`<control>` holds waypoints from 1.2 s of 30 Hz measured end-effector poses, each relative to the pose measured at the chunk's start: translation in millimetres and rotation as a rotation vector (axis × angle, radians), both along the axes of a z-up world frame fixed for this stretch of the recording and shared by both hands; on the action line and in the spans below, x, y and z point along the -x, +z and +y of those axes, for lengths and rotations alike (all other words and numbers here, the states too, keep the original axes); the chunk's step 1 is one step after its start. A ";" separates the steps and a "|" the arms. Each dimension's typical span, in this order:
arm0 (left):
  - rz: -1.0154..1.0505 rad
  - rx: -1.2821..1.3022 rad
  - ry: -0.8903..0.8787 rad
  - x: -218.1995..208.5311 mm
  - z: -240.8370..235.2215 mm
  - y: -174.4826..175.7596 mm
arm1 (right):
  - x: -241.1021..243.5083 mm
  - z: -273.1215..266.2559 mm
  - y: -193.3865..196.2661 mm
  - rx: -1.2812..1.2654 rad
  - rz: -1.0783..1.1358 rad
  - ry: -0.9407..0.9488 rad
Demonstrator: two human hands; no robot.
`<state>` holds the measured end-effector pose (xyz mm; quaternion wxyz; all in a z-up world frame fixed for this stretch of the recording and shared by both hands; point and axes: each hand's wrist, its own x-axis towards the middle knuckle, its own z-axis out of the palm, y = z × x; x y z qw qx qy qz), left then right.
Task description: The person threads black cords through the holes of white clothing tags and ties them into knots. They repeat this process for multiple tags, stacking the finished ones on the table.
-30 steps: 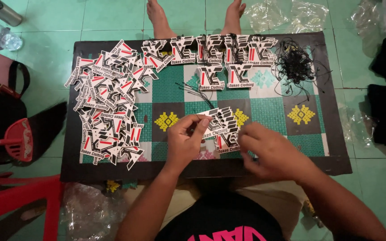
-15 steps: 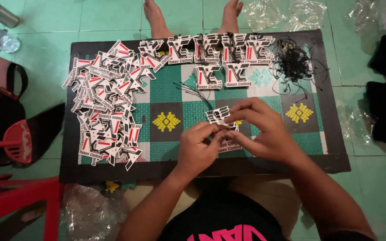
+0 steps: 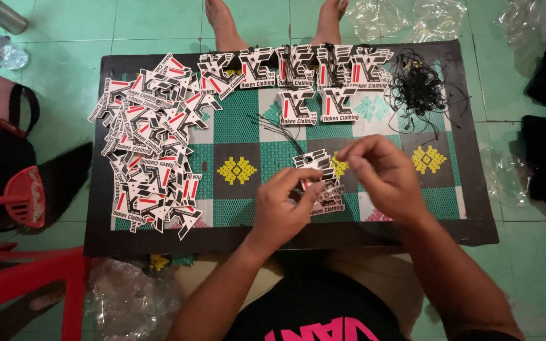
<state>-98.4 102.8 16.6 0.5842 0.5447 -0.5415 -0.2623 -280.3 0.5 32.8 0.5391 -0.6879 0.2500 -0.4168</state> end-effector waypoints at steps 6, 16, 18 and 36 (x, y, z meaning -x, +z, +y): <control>0.101 -0.021 -0.035 -4.7 4.3 -4.7 | 11.9 7.6 14.4 -0.364 -0.311 0.093; 0.117 -0.100 -0.028 -5.6 11.1 0.3 | -4.7 27.8 9.3 0.436 0.440 -0.164; 0.043 -0.077 -0.001 -7.3 13.1 2.6 | -7.5 29.4 4.0 0.483 0.448 -0.234; -0.309 0.104 0.099 0.4 14.1 -12.2 | -11.7 30.9 6.4 0.449 0.509 -0.224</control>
